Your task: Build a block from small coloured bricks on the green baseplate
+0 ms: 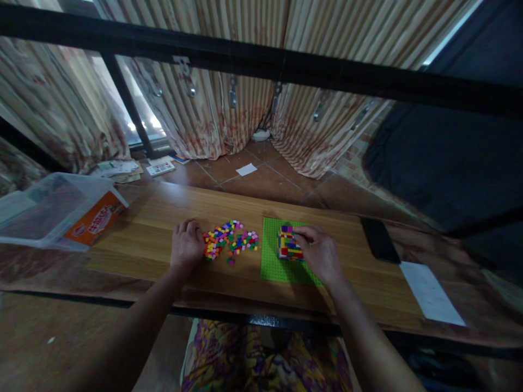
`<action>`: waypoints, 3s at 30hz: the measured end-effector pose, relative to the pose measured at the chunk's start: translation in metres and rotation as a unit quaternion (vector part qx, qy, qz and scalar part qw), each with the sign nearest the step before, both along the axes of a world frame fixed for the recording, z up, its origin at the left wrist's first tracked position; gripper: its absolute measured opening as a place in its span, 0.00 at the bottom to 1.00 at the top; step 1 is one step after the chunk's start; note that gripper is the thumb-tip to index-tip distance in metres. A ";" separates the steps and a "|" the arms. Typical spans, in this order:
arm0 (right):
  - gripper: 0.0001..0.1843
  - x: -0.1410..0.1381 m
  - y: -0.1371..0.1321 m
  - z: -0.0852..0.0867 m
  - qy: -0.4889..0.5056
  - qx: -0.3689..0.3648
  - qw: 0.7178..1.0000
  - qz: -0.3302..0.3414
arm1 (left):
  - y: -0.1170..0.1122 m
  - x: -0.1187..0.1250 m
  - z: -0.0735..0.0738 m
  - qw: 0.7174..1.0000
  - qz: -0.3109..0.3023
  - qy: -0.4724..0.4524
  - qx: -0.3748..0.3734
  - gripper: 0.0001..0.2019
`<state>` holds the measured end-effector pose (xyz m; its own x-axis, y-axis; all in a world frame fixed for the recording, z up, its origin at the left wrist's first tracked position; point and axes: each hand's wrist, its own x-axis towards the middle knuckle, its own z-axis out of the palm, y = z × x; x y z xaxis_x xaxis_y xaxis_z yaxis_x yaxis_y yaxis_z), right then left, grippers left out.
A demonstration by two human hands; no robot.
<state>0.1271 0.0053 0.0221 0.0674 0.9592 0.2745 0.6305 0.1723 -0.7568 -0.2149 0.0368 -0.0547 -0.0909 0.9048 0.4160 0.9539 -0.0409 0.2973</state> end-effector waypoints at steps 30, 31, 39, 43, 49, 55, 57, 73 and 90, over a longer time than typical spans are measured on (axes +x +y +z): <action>0.18 -0.010 -0.014 -0.033 -0.283 0.112 0.952 -0.039 | -0.002 0.003 0.004 1.000 0.000 -0.014 -0.004 0.12; 0.18 -0.010 -0.014 -0.034 -0.290 0.113 0.949 -0.042 | -0.001 0.003 0.004 1.000 0.001 -0.013 -0.005 0.12; 0.19 -0.011 -0.016 -0.037 -0.273 0.116 0.954 -0.048 | -0.002 0.003 0.004 1.000 0.003 -0.016 -0.003 0.13; 0.18 -0.012 -0.015 -0.040 -0.244 0.115 0.962 -0.051 | -0.002 0.003 0.003 1.000 -0.003 -0.020 -0.002 0.12; 0.18 -0.009 -0.014 -0.043 -0.202 0.116 0.971 -0.046 | -0.002 0.002 0.003 1.000 -0.001 -0.029 -0.005 0.13; 0.19 -0.001 -0.017 -0.041 -0.179 0.140 0.972 -0.061 | -0.002 0.003 0.004 1.000 -0.002 -0.020 -0.004 0.13; 0.19 0.000 -0.017 -0.041 -0.194 0.137 0.970 -0.059 | -0.002 0.003 0.004 1.000 -0.001 -0.021 -0.003 0.13; 0.18 -0.011 -0.019 -0.029 -0.351 0.097 0.928 -0.077 | -0.002 0.002 0.003 1.000 0.003 -0.014 -0.001 0.13; 0.14 -0.079 -0.037 -0.021 -0.186 0.087 0.974 0.099 | -0.003 0.006 0.006 0.999 0.018 -0.020 -0.026 0.13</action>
<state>0.0476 -0.0317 0.0008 -0.2489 0.8803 0.4039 0.7965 0.4233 -0.4318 -0.2089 0.0339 -0.0490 -0.1395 0.9212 0.3632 0.9420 0.0104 0.3354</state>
